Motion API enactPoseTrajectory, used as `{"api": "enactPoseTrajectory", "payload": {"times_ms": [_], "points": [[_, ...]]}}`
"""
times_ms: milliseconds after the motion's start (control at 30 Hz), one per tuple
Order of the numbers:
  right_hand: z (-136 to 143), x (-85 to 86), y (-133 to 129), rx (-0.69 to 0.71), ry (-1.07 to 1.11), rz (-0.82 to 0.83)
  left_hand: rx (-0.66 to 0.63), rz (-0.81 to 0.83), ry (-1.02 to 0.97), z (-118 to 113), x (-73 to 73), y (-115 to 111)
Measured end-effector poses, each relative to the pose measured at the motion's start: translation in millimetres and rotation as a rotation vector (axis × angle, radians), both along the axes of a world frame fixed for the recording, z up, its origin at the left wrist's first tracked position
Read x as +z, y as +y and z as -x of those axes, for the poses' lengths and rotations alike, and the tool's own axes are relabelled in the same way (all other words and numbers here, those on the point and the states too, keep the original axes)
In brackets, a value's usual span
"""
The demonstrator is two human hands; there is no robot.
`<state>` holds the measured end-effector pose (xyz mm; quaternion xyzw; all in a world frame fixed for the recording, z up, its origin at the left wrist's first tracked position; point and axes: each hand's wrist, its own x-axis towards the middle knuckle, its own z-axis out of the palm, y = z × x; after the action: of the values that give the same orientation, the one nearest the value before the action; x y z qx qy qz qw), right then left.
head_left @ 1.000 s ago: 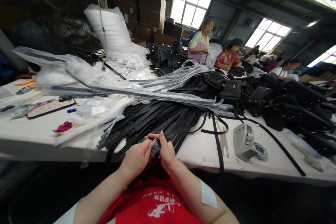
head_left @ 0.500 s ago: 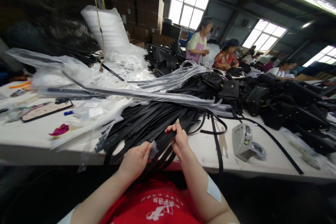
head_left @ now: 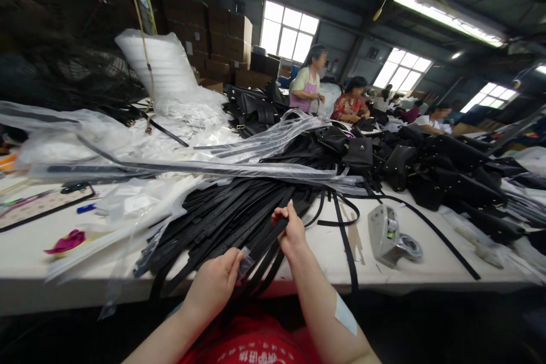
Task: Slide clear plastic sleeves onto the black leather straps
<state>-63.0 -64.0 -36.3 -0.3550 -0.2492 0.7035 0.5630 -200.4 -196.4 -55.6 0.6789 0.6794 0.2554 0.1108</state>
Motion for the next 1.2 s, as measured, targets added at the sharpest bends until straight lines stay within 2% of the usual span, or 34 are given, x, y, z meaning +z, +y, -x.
{"api": "enactPoseTrajectory", "payload": {"times_ms": [100,300,400,500,633,700,800,867,933,1067,1133,1200], "points": [[-3.3,13.3,6.3,0.012,-0.052,-0.139,-0.011,-0.063,0.015,0.7,8.5,7.9],[12.2,32.8,-19.2,0.063,-0.042,-0.273,-0.052,-0.214,-0.033,-8.4,37.4,29.5],[2.2,57.1,-16.9,0.107,0.007,-0.328,-0.088,-0.248,-0.039,-12.7,50.3,34.9],[-14.8,91.3,-5.1,0.175,-0.030,-0.437,-0.100,-0.277,-0.007,-15.5,64.8,39.3],[-20.9,128.6,4.2,0.260,-0.231,-0.593,-0.106,-0.281,-0.062,-18.5,95.2,49.4],[-14.6,136.4,0.6,0.263,-0.332,-0.675,-0.091,-0.327,-0.112,-19.8,113.8,56.5],[-3.4,138.6,-10.0,0.313,-0.458,-0.738,-0.060,-0.450,-0.154,-21.9,136.0,66.2],[-1.0,141.5,-13.1,0.368,-0.492,-0.730,-0.047,-0.486,-0.169,-23.9,141.7,69.9],[-4.4,150.1,-8.9,0.368,-0.438,-0.720,-0.047,-0.484,-0.163,-26.3,140.0,70.7],[-18.0,175.7,11.4,0.210,-0.284,-0.736,-0.084,-0.446,-0.168,-30.3,134.0,68.5],[-20.4,182.5,15.4,0.181,-0.335,-0.774,-0.090,-0.431,-0.216,-31.3,139.0,68.6],[-18.2,182.3,10.3,0.205,-0.436,-0.801,-0.084,-0.451,-0.251,-31.9,149.2,70.2]]}}
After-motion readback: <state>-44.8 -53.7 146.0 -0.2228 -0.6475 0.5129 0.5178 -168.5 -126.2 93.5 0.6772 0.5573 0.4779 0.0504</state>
